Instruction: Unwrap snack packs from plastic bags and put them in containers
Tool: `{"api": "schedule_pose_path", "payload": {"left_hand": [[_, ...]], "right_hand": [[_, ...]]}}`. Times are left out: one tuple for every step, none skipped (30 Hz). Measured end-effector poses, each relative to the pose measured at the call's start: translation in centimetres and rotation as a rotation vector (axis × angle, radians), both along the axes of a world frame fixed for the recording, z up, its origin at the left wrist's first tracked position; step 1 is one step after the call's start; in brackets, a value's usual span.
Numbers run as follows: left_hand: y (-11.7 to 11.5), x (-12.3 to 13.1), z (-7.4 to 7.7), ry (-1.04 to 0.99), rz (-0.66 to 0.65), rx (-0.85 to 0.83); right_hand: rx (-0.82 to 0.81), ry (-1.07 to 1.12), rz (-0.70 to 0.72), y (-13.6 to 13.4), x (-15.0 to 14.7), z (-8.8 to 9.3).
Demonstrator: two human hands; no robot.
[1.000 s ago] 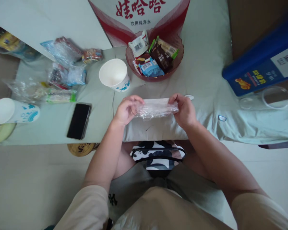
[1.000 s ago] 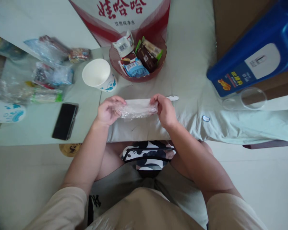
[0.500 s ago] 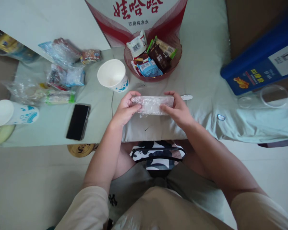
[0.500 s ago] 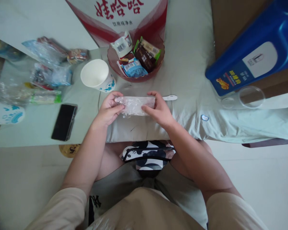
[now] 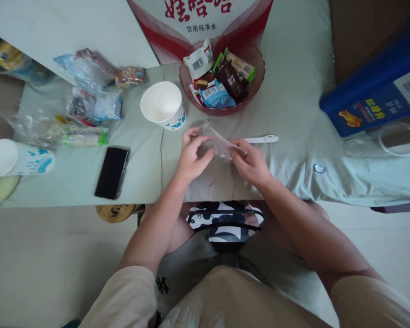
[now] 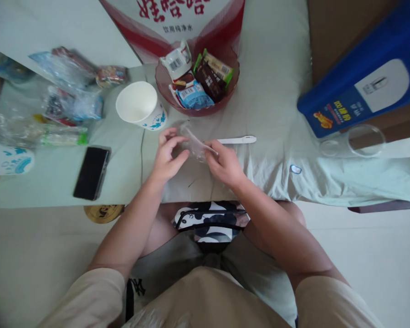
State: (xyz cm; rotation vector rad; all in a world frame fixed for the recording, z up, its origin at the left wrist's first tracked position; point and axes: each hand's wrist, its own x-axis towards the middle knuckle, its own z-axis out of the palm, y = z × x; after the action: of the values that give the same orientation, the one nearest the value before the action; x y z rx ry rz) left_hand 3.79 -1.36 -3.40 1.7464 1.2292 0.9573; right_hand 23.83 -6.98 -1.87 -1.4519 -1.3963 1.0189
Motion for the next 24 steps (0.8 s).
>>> {"api": "schedule_pose_path", "payload": {"left_hand": [[0.1, -0.3, 0.0, 0.009, 0.055, 0.034], [0.2, -0.6, 0.0, 0.002, 0.105, 0.052], [0.3, -0.9, 0.1, -0.022, 0.139, 0.048], [0.3, -1.2, 0.1, -0.061, 0.155, 0.023], [0.3, -1.4, 0.1, -0.108, 0.149, -0.017], [0.2, -1.5, 0.1, -0.152, 0.122, -0.062], [0.1, -1.5, 0.1, -0.188, 0.079, -0.105], [0.0, -1.4, 0.0, -0.217, 0.03, -0.142], [-0.1, -1.2, -0.1, -0.237, -0.02, -0.172], [-0.3, -1.1, -0.2, -0.253, -0.07, -0.196], [-0.3, -0.9, -0.2, -0.271, -0.121, -0.218], [-0.4, -0.7, -0.3, -0.292, -0.171, -0.241], [-0.4, -0.6, -0.2, -0.31, -0.22, -0.265], [-0.4, -0.6, -0.2, -0.319, -0.266, -0.29], [-0.4, -0.5, 0.0, -0.318, -0.304, -0.313], [-0.4, -0.5, 0.2, -0.308, -0.329, -0.332], [-0.4, -0.5, 0.4, -0.29, -0.344, -0.347], [-0.4, -0.5, 0.6, -0.27, -0.353, -0.356], [-0.4, -0.4, 0.8, -0.252, -0.359, -0.359], [-0.4, -0.4, 0.9, -0.241, -0.363, -0.356], [-0.5, -0.3, 1.1, -0.234, -0.367, -0.352], [-0.5, -0.2, 1.1, -0.229, -0.37, -0.349], [-0.4, -0.1, 1.1, -0.225, -0.369, -0.348], [-0.4, -0.1, 1.1, -0.222, -0.366, -0.351]], "right_hand": [[0.002, 0.001, -0.016, 0.1, 0.0, -0.1], [0.011, 0.002, -0.034, 0.1, 0.0, -0.1], [0.025, 0.004, -0.05, 0.2, -0.1, -0.2], [0.04, 0.008, -0.063, 0.2, -0.1, -0.2], [0.05, 0.012, -0.069, 0.2, -0.1, -0.2], [0.054, 0.015, -0.066, 0.1, -0.1, -0.2], [0.053, 0.013, -0.055, 0.1, -0.2, -0.1], [0.048, 0.006, -0.038, 0.0, -0.3, -0.1], [0.042, 0.001, -0.015, -0.1, -0.3, -0.1], [0.039, 0.005, 0.015, -0.2, -0.4, -0.1], [0.039, 0.025, 0.055, -0.3, -0.4, 0.0], [0.041, 0.062, 0.106, -0.4, -0.4, 0.0], [0.043, 0.11, 0.164, -0.4, -0.4, 0.0], [0.042, 0.161, 0.225, -0.4, -0.4, -0.1], [0.039, 0.206, 0.281, -0.4, -0.4, -0.1], [0.035, 0.241, 0.323, -0.3, -0.4, -0.1], [0.034, 0.264, 0.347, -0.3, -0.4, -0.1], [0.036, 0.274, 0.349, -0.2, -0.4, -0.1], [0.038, 0.272, 0.335, -0.1, -0.4, -0.1], [0.036, 0.258, 0.305, 0.0, -0.4, -0.1], [0.026, 0.233, 0.264, 0.0, -0.4, -0.2], [0.005, 0.201, 0.218, 0.0, -0.4, -0.2], [-0.022, 0.169, 0.169, 0.0, -0.4, -0.3], [-0.046, 0.144, 0.116, 0.0, -0.4, -0.3]]}}
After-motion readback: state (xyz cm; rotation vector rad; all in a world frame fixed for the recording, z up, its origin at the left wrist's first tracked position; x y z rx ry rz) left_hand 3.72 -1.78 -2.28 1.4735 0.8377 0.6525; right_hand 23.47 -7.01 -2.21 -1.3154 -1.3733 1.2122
